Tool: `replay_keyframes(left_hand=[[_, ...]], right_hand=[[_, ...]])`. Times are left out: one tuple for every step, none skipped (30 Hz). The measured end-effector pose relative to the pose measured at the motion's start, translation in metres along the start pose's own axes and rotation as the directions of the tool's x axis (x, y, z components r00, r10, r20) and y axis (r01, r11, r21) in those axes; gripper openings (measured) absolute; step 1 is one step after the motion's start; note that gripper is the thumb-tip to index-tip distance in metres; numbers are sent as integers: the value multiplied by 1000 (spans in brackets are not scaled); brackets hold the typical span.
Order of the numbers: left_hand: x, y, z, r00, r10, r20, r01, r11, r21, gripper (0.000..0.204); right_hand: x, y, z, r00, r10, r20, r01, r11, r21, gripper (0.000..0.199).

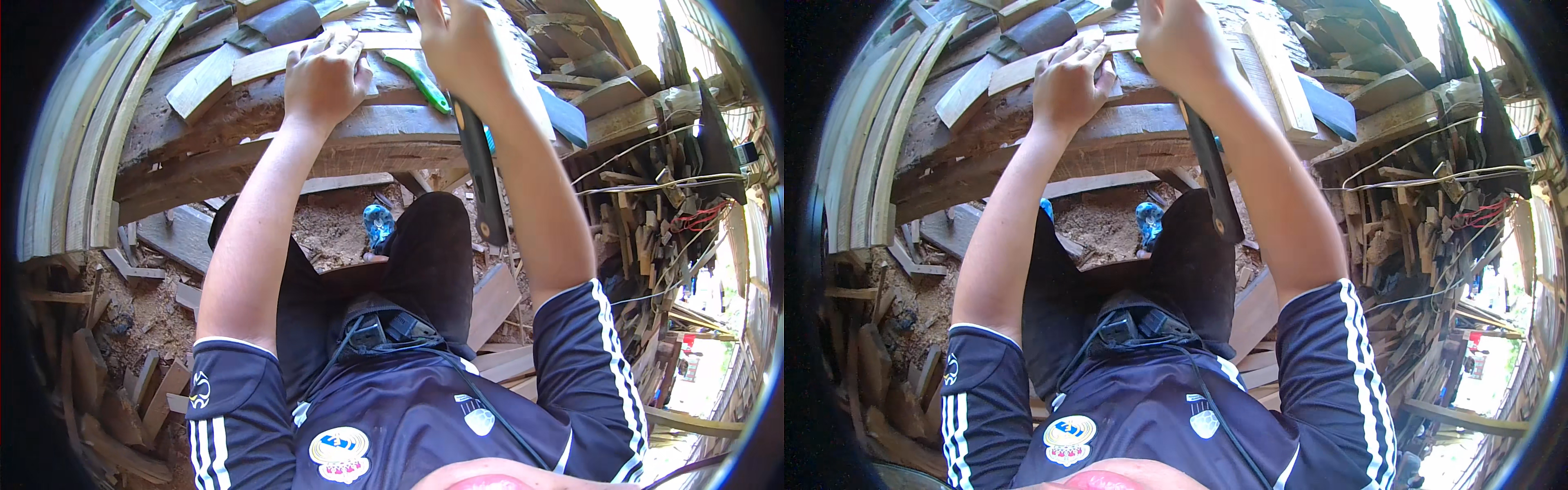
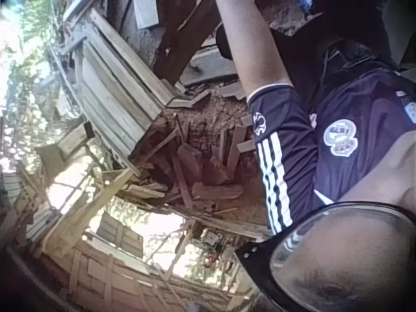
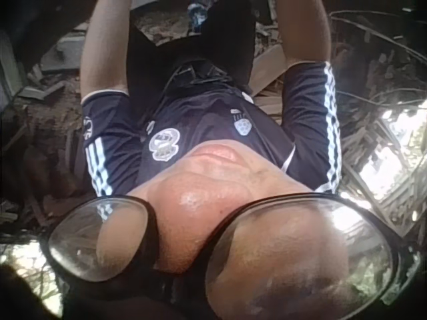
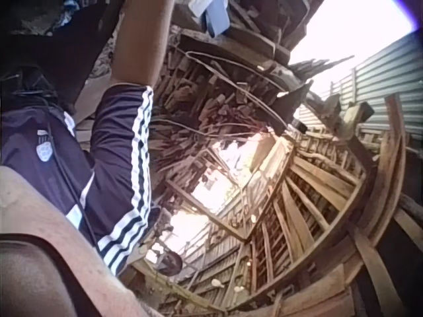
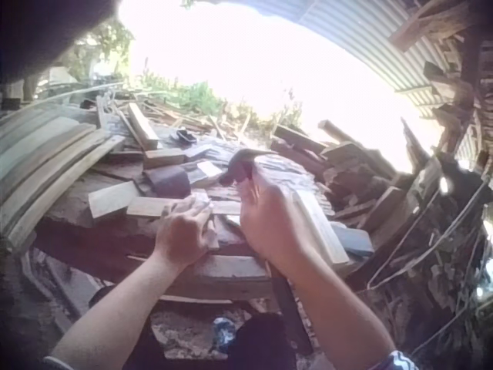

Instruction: Joining wooden slats using a hammer and nails to build a frame.

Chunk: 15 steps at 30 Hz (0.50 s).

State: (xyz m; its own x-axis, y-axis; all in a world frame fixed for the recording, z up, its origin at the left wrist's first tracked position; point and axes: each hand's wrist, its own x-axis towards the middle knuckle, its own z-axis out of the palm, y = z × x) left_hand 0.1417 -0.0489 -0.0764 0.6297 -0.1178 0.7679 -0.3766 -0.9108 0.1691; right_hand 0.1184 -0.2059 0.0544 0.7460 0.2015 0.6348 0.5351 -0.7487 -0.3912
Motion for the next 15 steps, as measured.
replay_keyframes(left_hand=[[0,-3,-2,1000,6,-3,-6,1000,14,32],[-1,-4,-1,1000,15,3,-15,1000,6,32],[-2,-5,0,1000,23,11,-23,1000,2,32],[-1,-5,1,1000,24,7,-24,1000,5,32],[-1,-6,-1,1000,26,13,-26,999,25,32],[-2,-8,-4,1000,22,16,-22,1000,1,33],[0,-7,-6,1000,21,19,-21,1000,-23,34],[1,-6,-5,999,30,45,-27,997,-78,34],[2,-12,5,993,82,-88,-88,994,-63,33],[-2,-9,10,999,45,-11,-46,984,-174,32],[0,-1,6,999,50,15,-47,985,-165,31],[2,3,10,991,-16,131,38,984,-172,38],[0,1,5,996,15,86,-3,990,-137,37],[0,-1,2,995,14,95,0,988,-154,35],[5,2,-8,1000,18,21,-14,989,-149,35]], right_hand=[[-10,7,-1,996,-86,25,88,992,-89,45],[-23,8,-2,996,-90,17,91,992,-84,45],[-40,7,-2,991,101,85,-104,994,25,47],[-54,5,-5,945,277,172,-299,947,119,48],[-66,2,-4,946,272,175,-298,944,140,48],[-76,-2,-2,920,352,172,-378,913,154,43],[-84,-2,-1,886,431,170,-457,873,168,38],[-91,6,1,880,455,140,-472,870,143,40],[-94,12,7,875,468,124,-482,864,143,41],[-100,24,8,869,478,124,-491,864,108,42],[-105,37,8,865,486,120,-496,865,73,43],[-104,34,5,823,548,149,-556,831,16,43],[-102,29,7,775,603,188,-607,794,-42,43],[-100,25,8,787,585,195,-581,810,-81,43],[-98,24,5,801,568,190,-559,823,-102,43]])
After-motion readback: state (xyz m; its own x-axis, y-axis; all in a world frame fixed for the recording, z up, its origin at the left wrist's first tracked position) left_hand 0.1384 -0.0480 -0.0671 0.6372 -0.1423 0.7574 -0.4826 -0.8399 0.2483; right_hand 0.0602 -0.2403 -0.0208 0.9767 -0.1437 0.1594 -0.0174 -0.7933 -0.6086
